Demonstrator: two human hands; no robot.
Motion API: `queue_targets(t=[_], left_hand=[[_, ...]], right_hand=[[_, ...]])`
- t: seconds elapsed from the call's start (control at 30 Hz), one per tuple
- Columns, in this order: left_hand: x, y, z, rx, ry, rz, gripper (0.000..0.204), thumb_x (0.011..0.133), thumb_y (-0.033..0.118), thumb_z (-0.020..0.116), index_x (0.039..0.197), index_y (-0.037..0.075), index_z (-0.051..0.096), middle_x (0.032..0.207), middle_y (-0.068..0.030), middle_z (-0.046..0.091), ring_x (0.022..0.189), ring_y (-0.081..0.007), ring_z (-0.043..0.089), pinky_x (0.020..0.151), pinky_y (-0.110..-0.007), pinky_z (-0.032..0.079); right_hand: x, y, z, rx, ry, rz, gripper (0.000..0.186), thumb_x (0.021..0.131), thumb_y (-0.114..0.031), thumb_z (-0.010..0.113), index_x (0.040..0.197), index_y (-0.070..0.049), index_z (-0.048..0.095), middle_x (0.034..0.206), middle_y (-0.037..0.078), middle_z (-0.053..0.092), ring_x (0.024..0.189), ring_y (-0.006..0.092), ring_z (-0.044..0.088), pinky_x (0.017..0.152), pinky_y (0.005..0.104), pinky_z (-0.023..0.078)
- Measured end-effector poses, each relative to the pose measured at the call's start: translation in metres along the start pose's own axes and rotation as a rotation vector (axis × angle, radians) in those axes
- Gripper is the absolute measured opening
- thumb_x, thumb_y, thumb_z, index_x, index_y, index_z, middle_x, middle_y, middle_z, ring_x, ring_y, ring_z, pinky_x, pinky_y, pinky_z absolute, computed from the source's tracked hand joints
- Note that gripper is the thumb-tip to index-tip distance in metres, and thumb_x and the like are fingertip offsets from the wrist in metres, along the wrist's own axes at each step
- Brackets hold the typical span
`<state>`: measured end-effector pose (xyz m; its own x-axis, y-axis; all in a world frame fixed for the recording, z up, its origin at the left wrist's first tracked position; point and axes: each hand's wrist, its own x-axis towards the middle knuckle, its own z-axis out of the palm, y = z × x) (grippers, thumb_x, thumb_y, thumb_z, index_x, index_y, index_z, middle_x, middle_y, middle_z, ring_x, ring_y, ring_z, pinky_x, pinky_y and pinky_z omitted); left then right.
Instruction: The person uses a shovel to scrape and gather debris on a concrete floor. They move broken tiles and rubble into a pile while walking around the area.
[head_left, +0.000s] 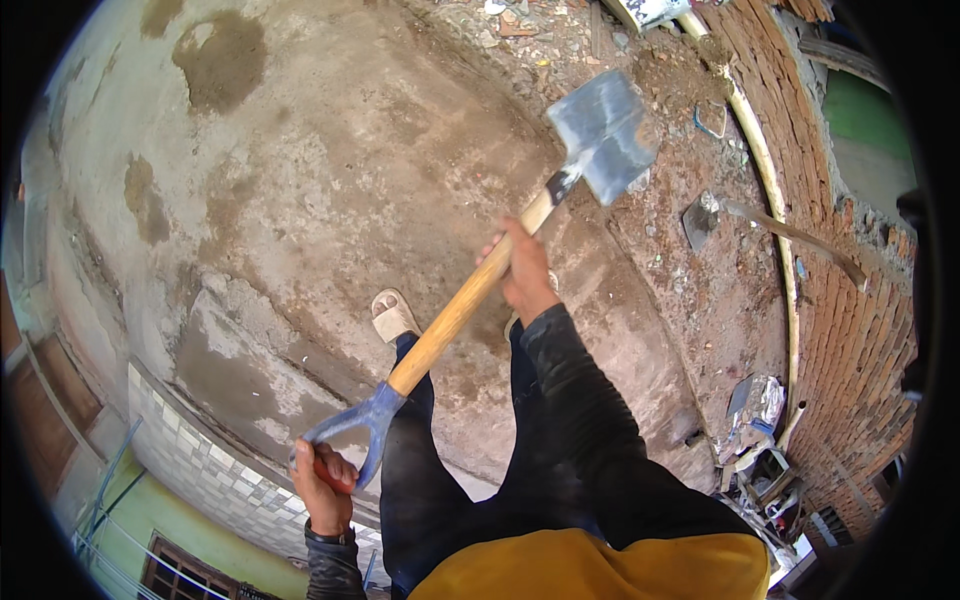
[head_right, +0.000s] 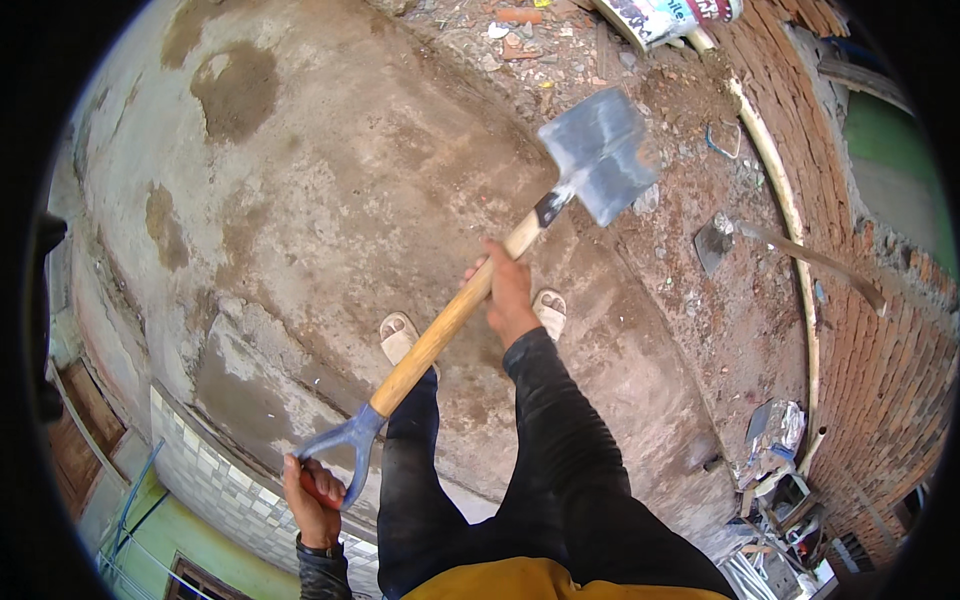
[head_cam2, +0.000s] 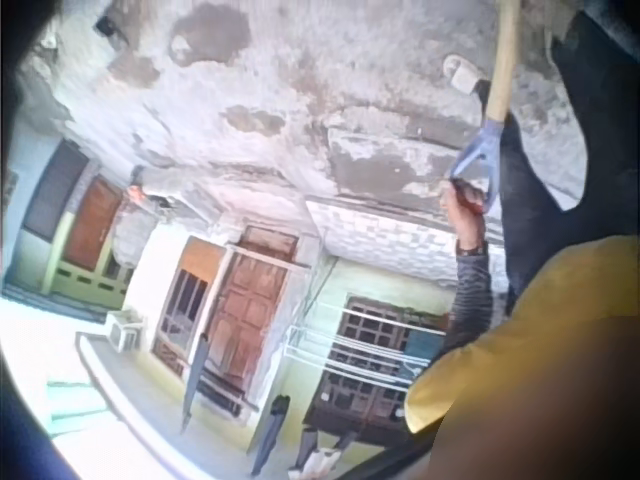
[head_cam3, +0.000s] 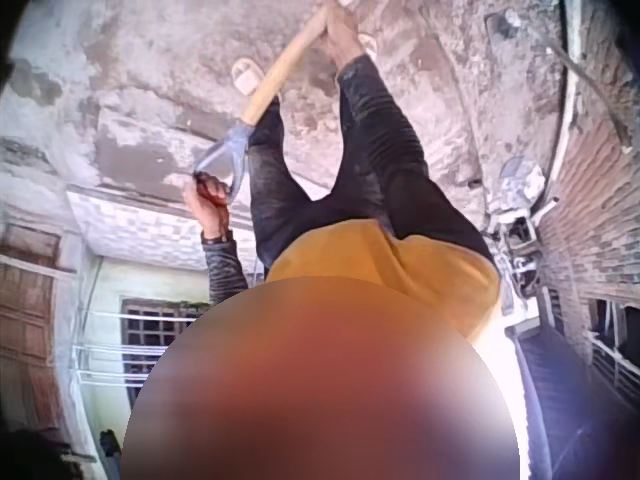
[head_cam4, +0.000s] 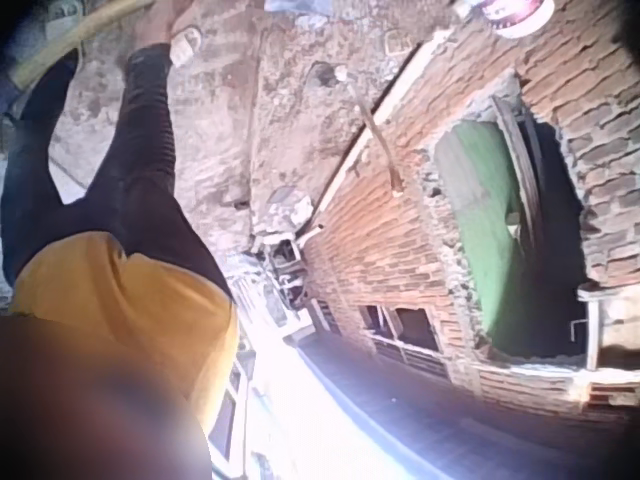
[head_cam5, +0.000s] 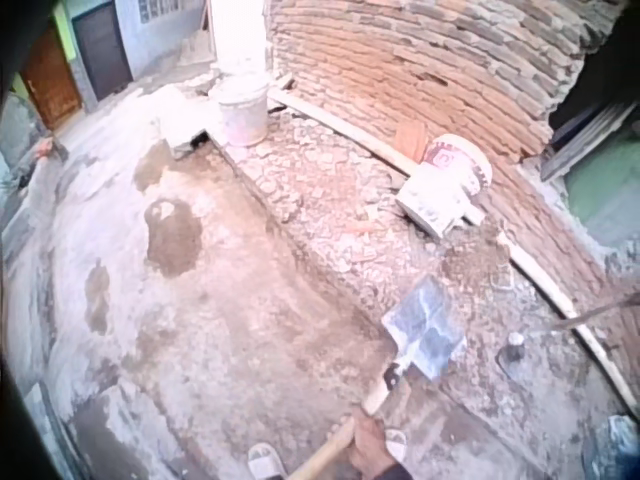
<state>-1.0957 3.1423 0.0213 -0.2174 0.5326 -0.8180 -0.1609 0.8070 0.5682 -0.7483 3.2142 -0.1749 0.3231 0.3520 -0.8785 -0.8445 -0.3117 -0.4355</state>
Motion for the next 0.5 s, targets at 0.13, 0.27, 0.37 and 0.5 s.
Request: queue_targets(t=[0.13, 0.27, 0.37, 0.5], left_hand=[[-0.061, -0.046, -0.039, 0.114, 0.154, -0.038, 0.049, 0.099, 0.052, 0.053, 0.075, 0.010, 0.047, 0.052, -0.0013, 0.040, 0.041, -0.0152, 0.044, 0.042, -0.031, 0.041], [-0.069, -0.099, -0.035, 0.308, 0.243, -0.077, 0.051, 0.097, 0.053, 0.055, 0.068, 0.012, 0.043, 0.048, -0.0017, 0.039, 0.037, -0.0155, 0.042, 0.039, -0.031, 0.039], [-0.050, -0.132, -0.005, 0.306, 0.333, -0.155, 0.050, 0.097, 0.054, 0.053, 0.069, 0.015, 0.042, 0.049, -0.0008, 0.036, 0.038, -0.0156, 0.039, 0.043, -0.031, 0.040], [-0.023, -0.168, 0.046, 0.196, 0.258, -0.160, 0.051, 0.097, 0.056, 0.054, 0.069, 0.015, 0.041, 0.049, 0.0007, 0.032, 0.039, -0.0148, 0.036, 0.045, -0.032, 0.039]], right_hand=[[0.008, 0.141, -0.082, 0.159, 0.012, 0.462, 0.017, 0.087, -0.014, 0.068, 0.096, -0.008, 0.055, 0.079, 0.006, 0.054, 0.067, 0.0245, 0.059, 0.065, 0.0488, 0.056], [0.032, 0.226, -0.145, 0.149, 0.195, 0.583, 0.015, 0.085, -0.014, 0.067, 0.089, -0.009, 0.054, 0.076, 0.006, 0.052, 0.063, 0.0237, 0.056, 0.062, 0.0472, 0.053], [0.063, 0.221, -0.174, 0.176, 0.132, 0.547, 0.016, 0.085, -0.015, 0.068, 0.089, -0.010, 0.053, 0.071, 0.005, 0.050, 0.058, 0.0222, 0.054, 0.059, 0.0451, 0.051], [0.118, 0.170, -0.195, 0.120, 0.128, 0.430, 0.017, 0.085, -0.017, 0.069, 0.091, -0.009, 0.054, 0.074, 0.005, 0.050, 0.058, 0.0223, 0.054, 0.059, 0.0449, 0.052]])
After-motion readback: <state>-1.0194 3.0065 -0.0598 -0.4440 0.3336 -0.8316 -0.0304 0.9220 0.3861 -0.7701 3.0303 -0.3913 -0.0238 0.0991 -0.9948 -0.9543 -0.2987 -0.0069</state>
